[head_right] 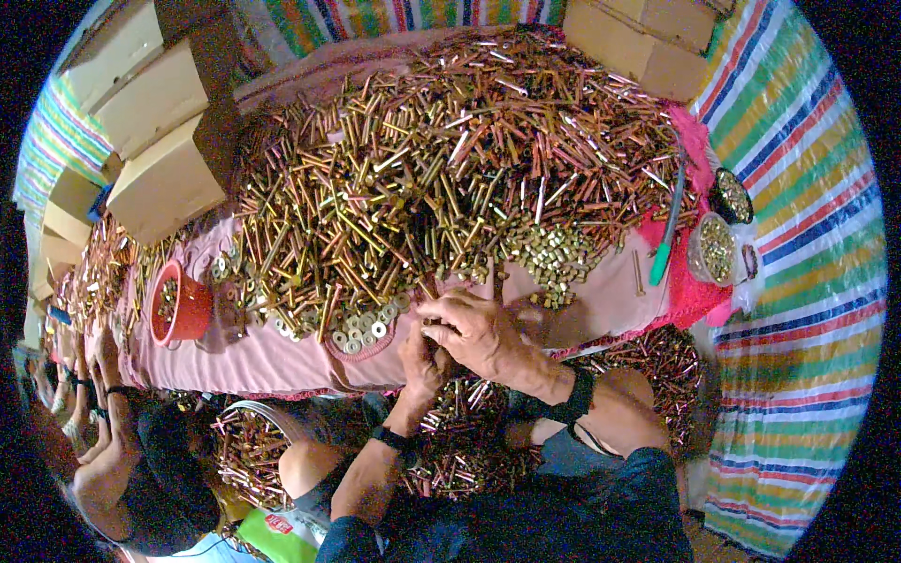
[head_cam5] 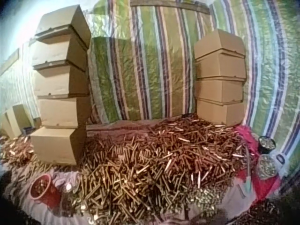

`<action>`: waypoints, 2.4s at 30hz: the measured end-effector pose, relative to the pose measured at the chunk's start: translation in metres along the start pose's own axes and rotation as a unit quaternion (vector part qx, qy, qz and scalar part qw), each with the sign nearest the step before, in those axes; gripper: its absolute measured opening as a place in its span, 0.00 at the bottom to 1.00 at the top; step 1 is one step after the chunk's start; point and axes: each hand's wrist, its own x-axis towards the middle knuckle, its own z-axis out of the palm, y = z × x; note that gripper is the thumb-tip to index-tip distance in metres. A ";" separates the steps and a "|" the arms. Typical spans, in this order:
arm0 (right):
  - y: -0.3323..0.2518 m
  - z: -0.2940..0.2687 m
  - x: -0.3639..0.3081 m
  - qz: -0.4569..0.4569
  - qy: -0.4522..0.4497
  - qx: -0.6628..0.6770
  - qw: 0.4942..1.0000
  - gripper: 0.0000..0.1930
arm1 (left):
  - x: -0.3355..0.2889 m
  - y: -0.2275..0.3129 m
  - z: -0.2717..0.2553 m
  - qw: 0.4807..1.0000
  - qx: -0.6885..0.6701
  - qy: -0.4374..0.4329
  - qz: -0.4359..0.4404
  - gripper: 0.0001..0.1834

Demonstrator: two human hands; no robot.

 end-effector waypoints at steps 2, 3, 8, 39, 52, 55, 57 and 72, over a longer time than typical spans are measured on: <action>0.005 0.001 -0.003 -0.041 -0.002 -0.035 0.999 0.07 | -0.002 0.001 -0.001 0.999 -0.014 -0.006 -0.043 0.15; 0.007 0.002 -0.005 -0.059 -0.004 -0.051 0.997 0.08 | -0.002 0.001 -0.002 0.999 -0.002 -0.010 -0.040 0.15; 0.003 -0.002 -0.006 0.003 -0.036 -0.004 0.999 0.09 | -0.001 0.006 -0.006 0.999 0.002 -0.023 -0.035 0.12; 0.005 -0.011 0.000 0.049 -0.086 -0.010 0.995 0.15 | -0.002 -0.001 -0.004 0.999 0.012 -0.032 -0.040 0.09; 0.009 -0.002 -0.005 -0.023 -0.047 -0.039 0.998 0.07 | -0.006 -0.003 -0.007 0.997 0.050 -0.042 -0.049 0.11; 0.007 -0.012 0.002 -0.035 -0.089 -0.105 0.990 0.13 | -0.004 0.000 -0.010 0.996 0.035 -0.062 -0.059 0.13; -0.007 -0.025 0.009 0.135 -0.134 -0.103 0.976 0.16 | -0.001 0.007 -0.012 0.996 -0.005 -0.060 -0.059 0.13; 0.047 0.016 0.018 0.213 -0.259 -0.121 0.934 0.15 | -0.004 0.022 -0.040 0.992 -0.002 -0.076 -0.105 0.09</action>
